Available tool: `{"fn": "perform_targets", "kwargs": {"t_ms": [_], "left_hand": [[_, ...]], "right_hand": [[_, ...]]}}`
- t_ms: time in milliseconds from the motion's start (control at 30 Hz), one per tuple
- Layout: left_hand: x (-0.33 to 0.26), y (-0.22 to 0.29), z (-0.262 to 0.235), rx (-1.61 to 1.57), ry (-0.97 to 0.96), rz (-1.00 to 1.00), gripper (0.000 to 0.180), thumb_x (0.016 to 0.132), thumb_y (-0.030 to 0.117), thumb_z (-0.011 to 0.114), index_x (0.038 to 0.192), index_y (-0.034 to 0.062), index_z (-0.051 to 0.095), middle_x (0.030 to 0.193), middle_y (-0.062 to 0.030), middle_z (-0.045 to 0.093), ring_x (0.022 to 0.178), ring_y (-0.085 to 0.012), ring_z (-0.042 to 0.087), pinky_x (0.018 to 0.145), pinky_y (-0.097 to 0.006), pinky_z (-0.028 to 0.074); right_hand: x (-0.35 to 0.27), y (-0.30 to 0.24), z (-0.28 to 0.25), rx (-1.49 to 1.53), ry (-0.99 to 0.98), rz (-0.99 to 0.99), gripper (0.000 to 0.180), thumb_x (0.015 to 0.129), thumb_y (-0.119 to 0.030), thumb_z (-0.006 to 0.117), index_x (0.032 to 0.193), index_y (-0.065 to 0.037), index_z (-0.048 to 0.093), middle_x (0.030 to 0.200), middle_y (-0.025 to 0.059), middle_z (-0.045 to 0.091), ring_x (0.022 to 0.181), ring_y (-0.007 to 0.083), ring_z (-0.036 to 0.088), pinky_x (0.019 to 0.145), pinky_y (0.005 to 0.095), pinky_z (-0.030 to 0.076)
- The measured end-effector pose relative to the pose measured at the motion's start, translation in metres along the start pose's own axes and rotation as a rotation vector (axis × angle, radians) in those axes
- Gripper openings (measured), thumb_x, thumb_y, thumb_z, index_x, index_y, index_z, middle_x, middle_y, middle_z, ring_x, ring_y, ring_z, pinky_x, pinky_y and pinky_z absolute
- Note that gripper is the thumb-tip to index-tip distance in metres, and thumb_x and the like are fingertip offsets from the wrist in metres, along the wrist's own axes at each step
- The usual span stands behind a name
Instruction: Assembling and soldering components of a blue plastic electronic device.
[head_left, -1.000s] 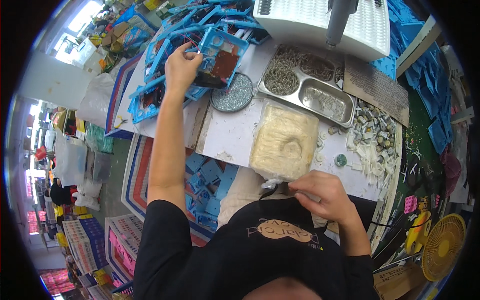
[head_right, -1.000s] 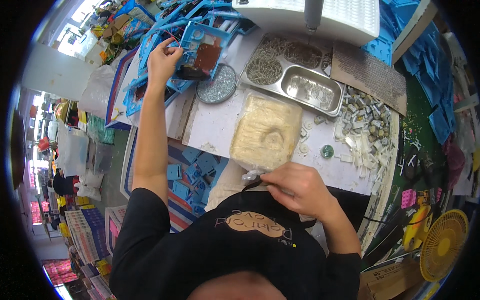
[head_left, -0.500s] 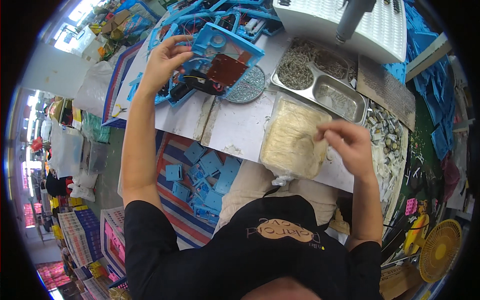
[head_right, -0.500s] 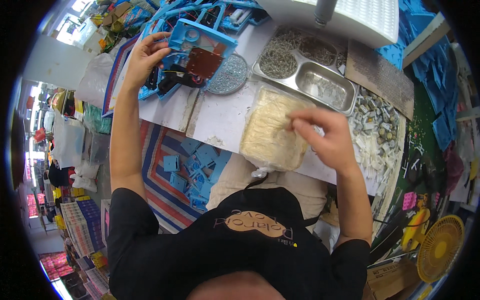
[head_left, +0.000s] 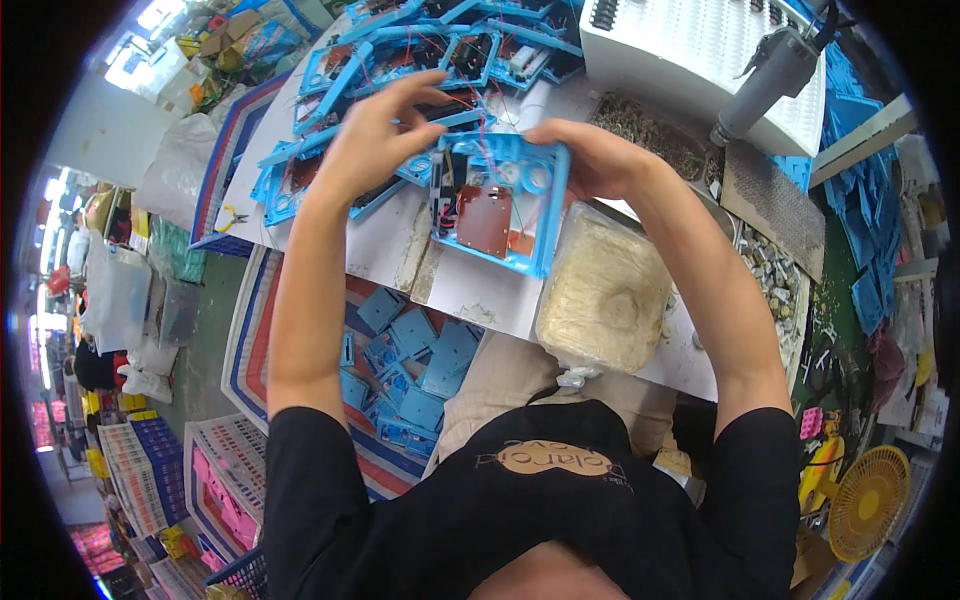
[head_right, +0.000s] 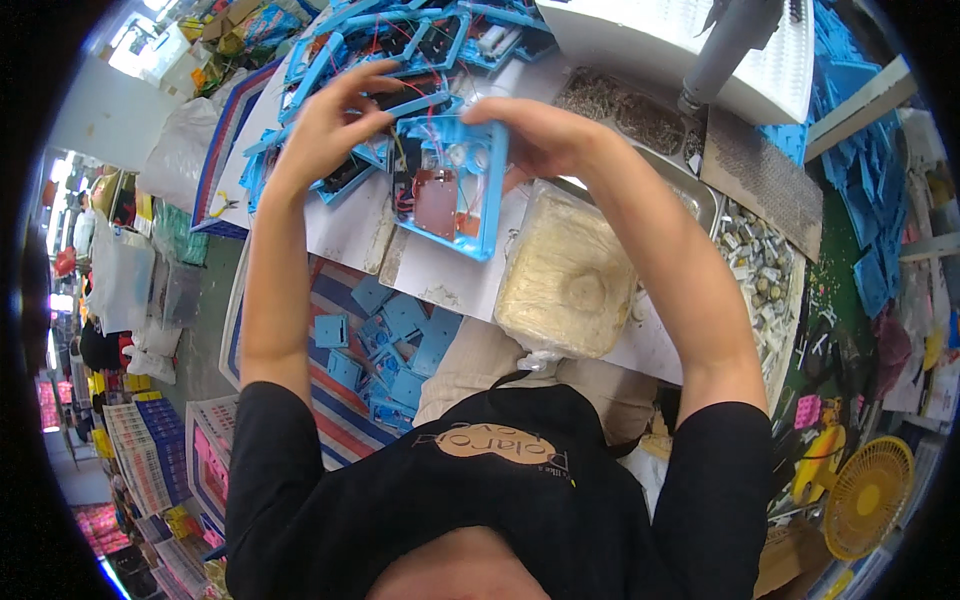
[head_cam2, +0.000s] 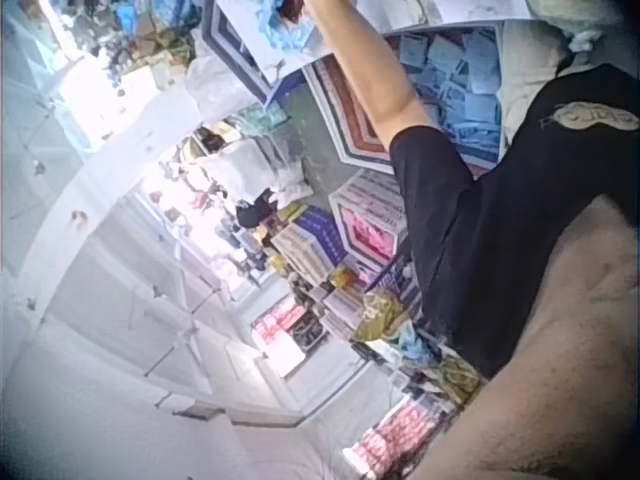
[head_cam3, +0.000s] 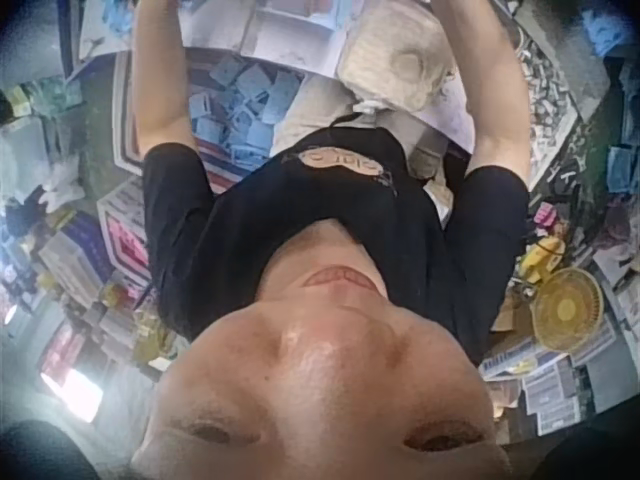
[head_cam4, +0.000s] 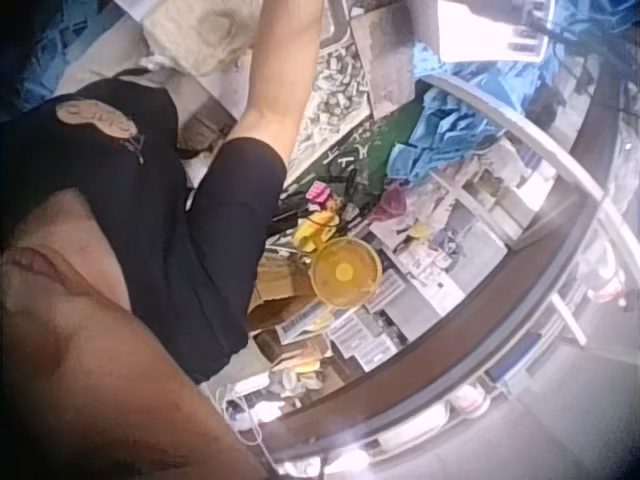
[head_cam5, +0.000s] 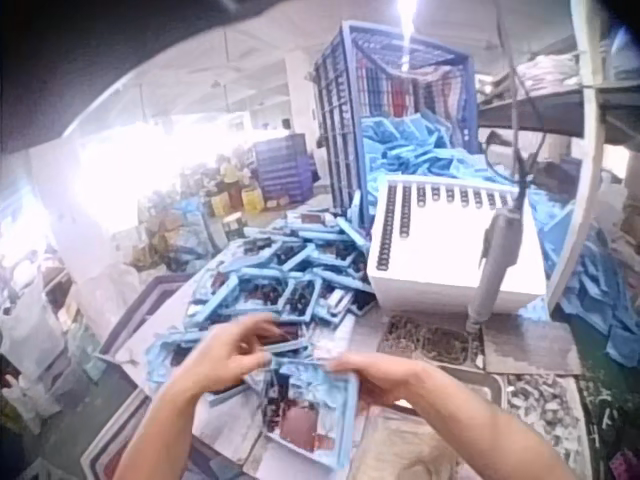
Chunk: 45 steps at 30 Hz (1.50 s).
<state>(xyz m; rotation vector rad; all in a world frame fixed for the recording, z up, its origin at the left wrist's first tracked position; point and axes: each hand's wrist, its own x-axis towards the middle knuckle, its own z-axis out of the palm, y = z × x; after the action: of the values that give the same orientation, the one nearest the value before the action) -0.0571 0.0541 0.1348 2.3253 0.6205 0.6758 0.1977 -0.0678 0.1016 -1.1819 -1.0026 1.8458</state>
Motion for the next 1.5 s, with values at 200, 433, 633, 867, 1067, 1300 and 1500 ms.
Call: {"fn": "perform_targets", "kwargs": {"t_ms": [200, 433, 633, 867, 1067, 1300, 1500], "left_hand": [[-0.105, 0.082, 0.089, -0.145, 0.21, 0.226, 0.036, 0.077, 0.011, 0.079, 0.111, 0.0053, 0.068, 0.106, -0.009, 0.07, 0.081, -0.0224, 0.06, 0.08, -0.036, 0.051], [-0.121, 0.071, 0.184, 0.018, -0.123, 0.49, 0.027, 0.072, 0.014, 0.083, 0.095, 0.0116, 0.069, 0.094, -0.0023, 0.065, 0.091, -0.0242, 0.06, 0.085, -0.042, 0.045], [-0.122, 0.043, 0.178, 0.031, -0.258, 0.534, 0.025, 0.071, 0.011, 0.083, 0.093, 0.0115, 0.07, 0.089, -0.0012, 0.063, 0.09, -0.0255, 0.06, 0.084, -0.04, 0.046], [-0.118, 0.054, 0.187, 0.035, -0.366, 0.49, 0.025, 0.078, 0.013, 0.077, 0.101, 0.0129, 0.069, 0.091, -0.0015, 0.061, 0.089, -0.0222, 0.06, 0.084, -0.04, 0.04], [-0.123, 0.068, 0.197, 0.059, -0.352, 0.379, 0.034, 0.082, 0.015, 0.074, 0.116, 0.0148, 0.068, 0.092, -0.0006, 0.06, 0.085, -0.0194, 0.058, 0.081, -0.041, 0.033], [-0.122, 0.076, 0.196, 0.01, -0.333, 0.303, 0.035, 0.083, 0.015, 0.074, 0.117, 0.0128, 0.068, 0.091, -0.0009, 0.06, 0.083, -0.0192, 0.058, 0.082, -0.04, 0.034], [-0.116, 0.092, 0.214, -0.075, -0.257, 0.44, 0.027, 0.08, 0.016, 0.07, 0.106, 0.0092, 0.07, 0.09, -0.002, 0.059, 0.086, -0.0199, 0.059, 0.085, -0.041, 0.04]], "right_hand": [[-0.105, 0.097, 0.013, 0.437, 0.262, -0.33, 0.045, 0.091, -0.019, 0.066, 0.127, 0.004, 0.054, 0.112, 0.0118, 0.067, 0.095, 0.016, 0.069, 0.084, 0.0317, 0.059], [-0.171, 0.166, 0.042, 0.068, 0.901, -0.234, 0.04, 0.094, -0.029, 0.072, 0.115, 0.002, 0.058, 0.099, 0.0086, 0.068, 0.088, 0.0131, 0.066, 0.074, 0.0289, 0.055], [-0.166, 0.177, 0.045, -1.027, 1.109, -0.209, 0.034, 0.087, -0.023, 0.077, 0.108, -0.002, 0.059, 0.078, 0.0067, 0.059, 0.068, 0.0136, 0.054, 0.061, 0.0284, 0.043], [-0.17, 0.173, 0.013, -0.655, 0.86, -0.067, 0.038, 0.082, -0.032, 0.08, 0.101, -0.003, 0.063, 0.068, 0.0057, 0.059, 0.059, 0.0167, 0.056, 0.057, 0.0331, 0.044], [-0.155, 0.146, 0.013, -0.76, 1.005, -0.153, 0.033, 0.08, -0.03, 0.083, 0.09, -0.001, 0.07, 0.057, 0.003, 0.055, 0.051, 0.0116, 0.051, 0.051, 0.0289, 0.039], [-0.163, 0.169, 0.026, -0.278, 1.002, -0.424, 0.016, 0.083, -0.012, 0.078, 0.093, -0.001, 0.071, 0.068, 0.0068, 0.061, 0.056, 0.0091, 0.055, 0.053, 0.0304, 0.045], [-0.196, 0.173, 0.082, -0.996, 0.701, -0.786, 0.022, 0.075, 0.0, 0.078, 0.096, -0.005, 0.073, 0.083, 0.0095, 0.067, 0.072, 0.0208, 0.064, 0.064, 0.0349, 0.053]]}}
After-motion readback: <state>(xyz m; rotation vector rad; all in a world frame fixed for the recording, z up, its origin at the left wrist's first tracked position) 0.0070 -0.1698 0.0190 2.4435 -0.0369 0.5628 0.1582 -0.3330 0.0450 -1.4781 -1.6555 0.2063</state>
